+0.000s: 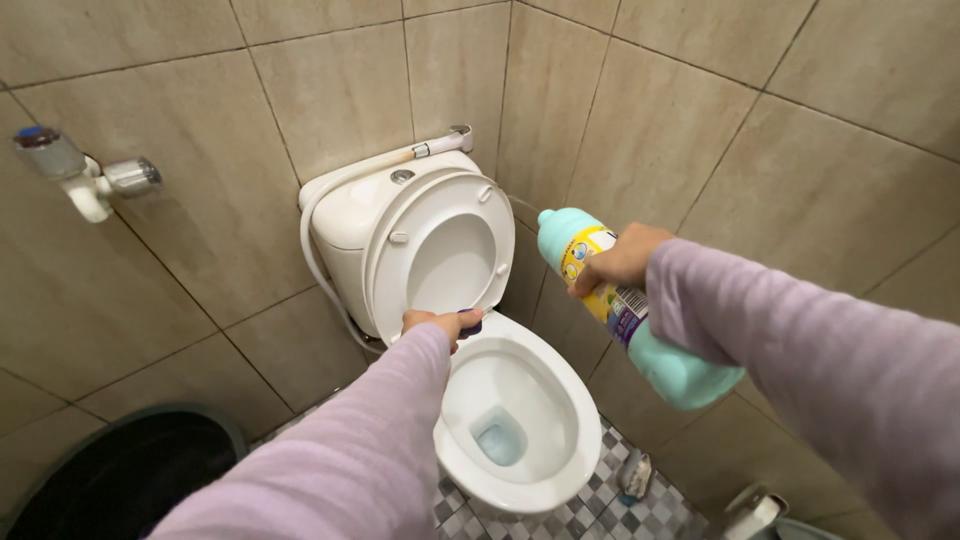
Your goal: The person pours liquid from a bottle into a toilet, applies cleaning product from a packet onto a child's potty chair, and then scrubs and rinses the chair.
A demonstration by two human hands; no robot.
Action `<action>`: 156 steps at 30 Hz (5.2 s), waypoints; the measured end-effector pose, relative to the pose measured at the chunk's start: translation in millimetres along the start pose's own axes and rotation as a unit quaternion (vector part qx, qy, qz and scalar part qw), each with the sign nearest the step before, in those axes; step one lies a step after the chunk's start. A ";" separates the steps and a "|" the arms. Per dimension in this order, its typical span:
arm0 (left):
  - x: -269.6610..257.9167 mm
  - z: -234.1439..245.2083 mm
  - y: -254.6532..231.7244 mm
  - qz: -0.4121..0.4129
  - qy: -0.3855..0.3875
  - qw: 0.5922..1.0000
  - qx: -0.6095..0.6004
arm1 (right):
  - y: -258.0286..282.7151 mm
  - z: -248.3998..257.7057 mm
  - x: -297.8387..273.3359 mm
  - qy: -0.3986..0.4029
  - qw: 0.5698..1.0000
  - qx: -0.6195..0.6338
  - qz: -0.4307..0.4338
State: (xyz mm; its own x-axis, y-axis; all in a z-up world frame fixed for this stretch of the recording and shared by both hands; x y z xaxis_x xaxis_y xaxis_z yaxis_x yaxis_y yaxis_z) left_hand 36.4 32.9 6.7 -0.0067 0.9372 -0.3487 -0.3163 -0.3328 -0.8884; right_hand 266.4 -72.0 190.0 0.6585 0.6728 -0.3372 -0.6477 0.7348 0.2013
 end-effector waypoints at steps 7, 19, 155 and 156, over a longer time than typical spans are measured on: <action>16.2 -7.2 -5.8 -0.017 0.000 1.000 -0.015 | 1.2 -1.2 -3.8 -0.018 1.000 0.009 -0.004; 24.7 -10.2 -37.6 -0.032 -0.006 0.999 -0.006 | 7.2 7.6 -28.2 -0.015 1.000 0.019 -0.009; -201.9 3.9 166.3 0.077 0.076 0.994 -0.030 | -180.1 -172.1 -232.0 0.169 0.948 -0.225 -0.148; -203.8 -0.8 162.4 0.085 0.078 0.993 -0.017 | -184.4 -168.7 -229.2 0.168 0.946 -0.229 -0.155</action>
State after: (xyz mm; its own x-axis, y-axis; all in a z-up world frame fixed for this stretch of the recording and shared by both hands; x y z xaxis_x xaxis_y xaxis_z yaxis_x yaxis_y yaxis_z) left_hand -12.8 -212.2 -66.8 0.0916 0.8404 -0.5342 -0.2901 -0.4906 -0.8216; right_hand 170.3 -376.2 75.1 0.7348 0.3092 -0.6037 -0.5924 0.7260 -0.3492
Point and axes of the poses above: each hand's wrist, its own x-axis towards the middle knuckle, its own z-axis out of the back of the hand, y = z × x, the point moved 1 cm from there along x, towards the middle knuckle, and after that the axes turned 8 degrees about -z, right-handed, at the moved point
